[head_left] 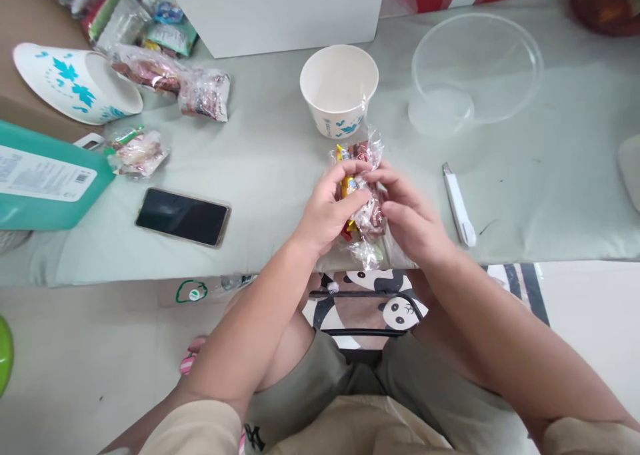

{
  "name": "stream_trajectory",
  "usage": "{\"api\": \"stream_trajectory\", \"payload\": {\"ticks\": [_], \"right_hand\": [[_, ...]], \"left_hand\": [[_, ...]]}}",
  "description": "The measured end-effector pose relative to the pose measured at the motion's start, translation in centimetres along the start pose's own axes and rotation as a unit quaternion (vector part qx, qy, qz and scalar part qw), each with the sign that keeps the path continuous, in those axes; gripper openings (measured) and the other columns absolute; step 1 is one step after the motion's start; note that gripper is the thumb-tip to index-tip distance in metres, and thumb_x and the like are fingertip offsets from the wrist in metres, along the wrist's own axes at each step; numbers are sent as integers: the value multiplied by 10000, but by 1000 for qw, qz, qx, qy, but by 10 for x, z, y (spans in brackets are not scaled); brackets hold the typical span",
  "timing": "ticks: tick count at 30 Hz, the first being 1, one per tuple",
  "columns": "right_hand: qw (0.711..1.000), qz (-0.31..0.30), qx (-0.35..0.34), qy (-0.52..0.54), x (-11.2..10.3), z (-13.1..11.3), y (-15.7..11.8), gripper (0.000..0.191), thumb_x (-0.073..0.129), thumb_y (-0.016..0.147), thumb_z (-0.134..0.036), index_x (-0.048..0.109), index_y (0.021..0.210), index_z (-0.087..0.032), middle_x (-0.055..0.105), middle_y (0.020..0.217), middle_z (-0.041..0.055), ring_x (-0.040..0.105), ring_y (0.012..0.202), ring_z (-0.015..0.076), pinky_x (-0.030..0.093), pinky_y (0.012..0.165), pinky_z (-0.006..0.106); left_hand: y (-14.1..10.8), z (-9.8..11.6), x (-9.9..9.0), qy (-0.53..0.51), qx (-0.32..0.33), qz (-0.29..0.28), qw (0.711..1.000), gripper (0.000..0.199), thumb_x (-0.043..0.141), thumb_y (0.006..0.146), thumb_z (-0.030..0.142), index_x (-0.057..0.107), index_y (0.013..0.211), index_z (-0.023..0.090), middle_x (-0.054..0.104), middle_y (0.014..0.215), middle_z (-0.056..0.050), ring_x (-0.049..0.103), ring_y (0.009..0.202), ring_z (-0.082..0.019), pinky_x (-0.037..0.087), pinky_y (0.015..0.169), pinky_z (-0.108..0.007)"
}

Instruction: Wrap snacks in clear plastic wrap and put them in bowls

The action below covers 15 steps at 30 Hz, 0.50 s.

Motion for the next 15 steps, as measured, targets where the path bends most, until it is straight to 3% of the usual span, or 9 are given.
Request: {"api": "stream_trajectory", "payload": {"ticks": [4,8,12,15], "right_hand": [[991,133,7,27,-27,4,4,511,765,819,-534,600,1262,-338,613,1463,30,558,1409,274,422,1237,521],[991,110,54,54,-29,8,10,632,785,802,-548,556,1354,-339,621,1466,35,572,1402,277,440,1235,506],[983,117,92,104,-21,9,9,677,738,846,-557,472,1437,-362,656,1425,23,617,1361,277,525,1158,505],[982,92,106,127,-15,5,8,560,711,860,-592,557,1331,-330,687,1372,29,634,1332,283,556,1123,485]], "left_hand": [[1,-4,11,36,48,-91,994,373,726,827,262,636,1189,281,649,1272,-25,656,1141,-227,531,1068,-386],[4,-13,23,47,77,-137,986,617,765,827,296,467,1365,342,587,1351,-42,651,1122,-233,517,1065,-412],[16,-16,28,57,165,-98,980,707,787,845,400,386,1425,346,496,1475,-77,573,1313,-286,447,1153,-472],[23,-19,27,87,204,-86,971,740,805,839,427,372,1433,339,472,1497,-104,528,1380,-308,414,1193,-495]]}}
Point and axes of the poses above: each hand's wrist, its own y-axis towards the middle knuckle, its own x-axis out of the palm, z = x × y, the point moved 3 cm from there along y, towards the middle knuckle
